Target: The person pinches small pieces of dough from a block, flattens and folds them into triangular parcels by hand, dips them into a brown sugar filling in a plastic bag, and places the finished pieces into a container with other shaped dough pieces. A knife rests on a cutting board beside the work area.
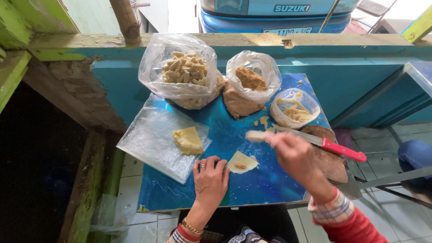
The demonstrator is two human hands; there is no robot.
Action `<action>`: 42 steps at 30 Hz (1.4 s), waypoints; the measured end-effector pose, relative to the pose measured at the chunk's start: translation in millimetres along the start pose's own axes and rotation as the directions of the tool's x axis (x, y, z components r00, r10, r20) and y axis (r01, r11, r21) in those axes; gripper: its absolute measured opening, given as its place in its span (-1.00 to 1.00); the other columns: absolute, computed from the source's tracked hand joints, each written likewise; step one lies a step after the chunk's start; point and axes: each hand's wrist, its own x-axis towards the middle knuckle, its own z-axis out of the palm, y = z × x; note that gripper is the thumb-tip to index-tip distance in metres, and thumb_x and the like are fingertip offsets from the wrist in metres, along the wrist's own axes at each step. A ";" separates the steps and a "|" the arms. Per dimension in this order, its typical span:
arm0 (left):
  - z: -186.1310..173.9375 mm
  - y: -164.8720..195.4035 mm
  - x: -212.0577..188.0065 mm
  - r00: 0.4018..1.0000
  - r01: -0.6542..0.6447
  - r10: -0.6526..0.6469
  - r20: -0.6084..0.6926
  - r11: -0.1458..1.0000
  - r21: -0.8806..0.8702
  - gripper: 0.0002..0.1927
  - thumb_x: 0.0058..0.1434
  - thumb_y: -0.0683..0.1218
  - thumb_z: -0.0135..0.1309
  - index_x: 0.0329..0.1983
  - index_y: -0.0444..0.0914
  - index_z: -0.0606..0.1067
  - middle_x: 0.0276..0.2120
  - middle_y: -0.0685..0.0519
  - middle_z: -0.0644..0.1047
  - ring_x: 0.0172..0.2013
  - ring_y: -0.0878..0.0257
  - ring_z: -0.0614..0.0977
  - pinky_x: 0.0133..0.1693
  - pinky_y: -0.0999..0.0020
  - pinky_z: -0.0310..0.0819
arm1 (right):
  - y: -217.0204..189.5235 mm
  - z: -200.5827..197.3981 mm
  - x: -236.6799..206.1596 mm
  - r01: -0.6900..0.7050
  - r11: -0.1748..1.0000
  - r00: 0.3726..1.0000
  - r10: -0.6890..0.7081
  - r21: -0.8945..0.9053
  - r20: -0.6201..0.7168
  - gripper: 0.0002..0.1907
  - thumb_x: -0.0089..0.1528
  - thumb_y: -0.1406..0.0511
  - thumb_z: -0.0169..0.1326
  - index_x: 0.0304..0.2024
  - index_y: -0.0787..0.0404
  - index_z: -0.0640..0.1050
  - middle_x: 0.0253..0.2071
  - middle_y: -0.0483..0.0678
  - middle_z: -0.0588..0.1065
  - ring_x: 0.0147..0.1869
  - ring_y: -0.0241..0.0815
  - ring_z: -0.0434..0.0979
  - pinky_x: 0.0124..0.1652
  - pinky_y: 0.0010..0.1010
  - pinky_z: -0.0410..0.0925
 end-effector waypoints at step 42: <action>14.1 4.2 5.8 0.986 0.016 0.060 0.154 0.893 -0.450 -0.79 0.15 -0.24 0.17 -0.13 -0.31 0.51 -0.23 -0.11 0.59 -0.16 -0.11 0.59 -0.14 0.08 0.49 | -70.5 41.7 -43.0 -0.581 0.633 0.813 0.432 0.511 0.390 -0.70 0.09 0.39 0.29 -0.12 0.22 0.59 -0.21 -0.01 0.63 -0.16 -0.11 0.70 -0.17 -0.36 0.53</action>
